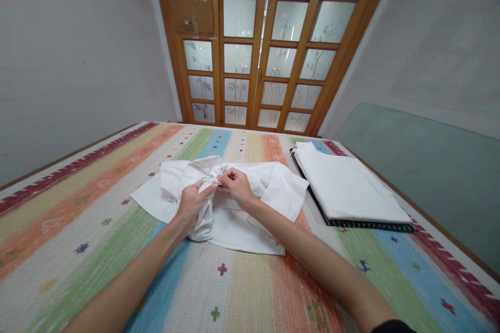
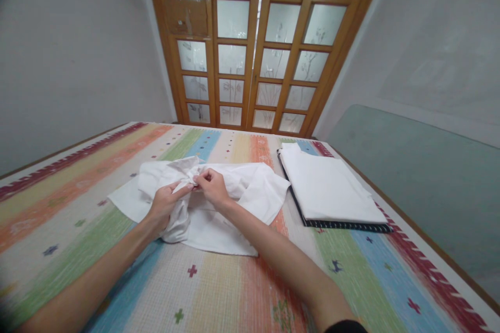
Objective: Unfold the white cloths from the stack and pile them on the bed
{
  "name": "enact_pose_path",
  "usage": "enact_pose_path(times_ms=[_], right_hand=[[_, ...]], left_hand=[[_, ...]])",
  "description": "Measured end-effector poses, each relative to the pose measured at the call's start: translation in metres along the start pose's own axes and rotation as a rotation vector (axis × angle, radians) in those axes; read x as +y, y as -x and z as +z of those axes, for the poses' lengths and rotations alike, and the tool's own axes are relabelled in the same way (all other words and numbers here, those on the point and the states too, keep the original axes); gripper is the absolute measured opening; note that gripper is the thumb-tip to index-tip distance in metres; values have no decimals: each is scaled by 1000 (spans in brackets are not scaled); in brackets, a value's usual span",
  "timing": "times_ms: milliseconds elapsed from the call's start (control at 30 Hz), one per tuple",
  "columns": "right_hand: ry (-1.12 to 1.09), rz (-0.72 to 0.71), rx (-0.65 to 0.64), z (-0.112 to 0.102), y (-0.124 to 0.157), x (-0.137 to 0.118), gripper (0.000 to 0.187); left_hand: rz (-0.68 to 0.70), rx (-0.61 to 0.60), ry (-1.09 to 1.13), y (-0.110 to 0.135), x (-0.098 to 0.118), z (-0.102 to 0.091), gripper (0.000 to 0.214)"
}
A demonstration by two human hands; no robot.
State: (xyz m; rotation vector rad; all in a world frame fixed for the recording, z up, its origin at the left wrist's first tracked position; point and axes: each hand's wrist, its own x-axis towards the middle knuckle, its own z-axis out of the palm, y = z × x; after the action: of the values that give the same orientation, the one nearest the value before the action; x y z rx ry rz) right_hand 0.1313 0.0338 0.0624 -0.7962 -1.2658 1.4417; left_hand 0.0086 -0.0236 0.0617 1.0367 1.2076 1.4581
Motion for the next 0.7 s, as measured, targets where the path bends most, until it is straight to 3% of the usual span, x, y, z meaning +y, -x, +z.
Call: enact_pose_path(times_ms=[300,700], right_hand=[[16,-82,-8,3,6,4,39],[-37,17,7,1,7,4,40]], left_hand=[[-57,62,67,3,2,2,42],[-45,26,-9,4,5,0,42]])
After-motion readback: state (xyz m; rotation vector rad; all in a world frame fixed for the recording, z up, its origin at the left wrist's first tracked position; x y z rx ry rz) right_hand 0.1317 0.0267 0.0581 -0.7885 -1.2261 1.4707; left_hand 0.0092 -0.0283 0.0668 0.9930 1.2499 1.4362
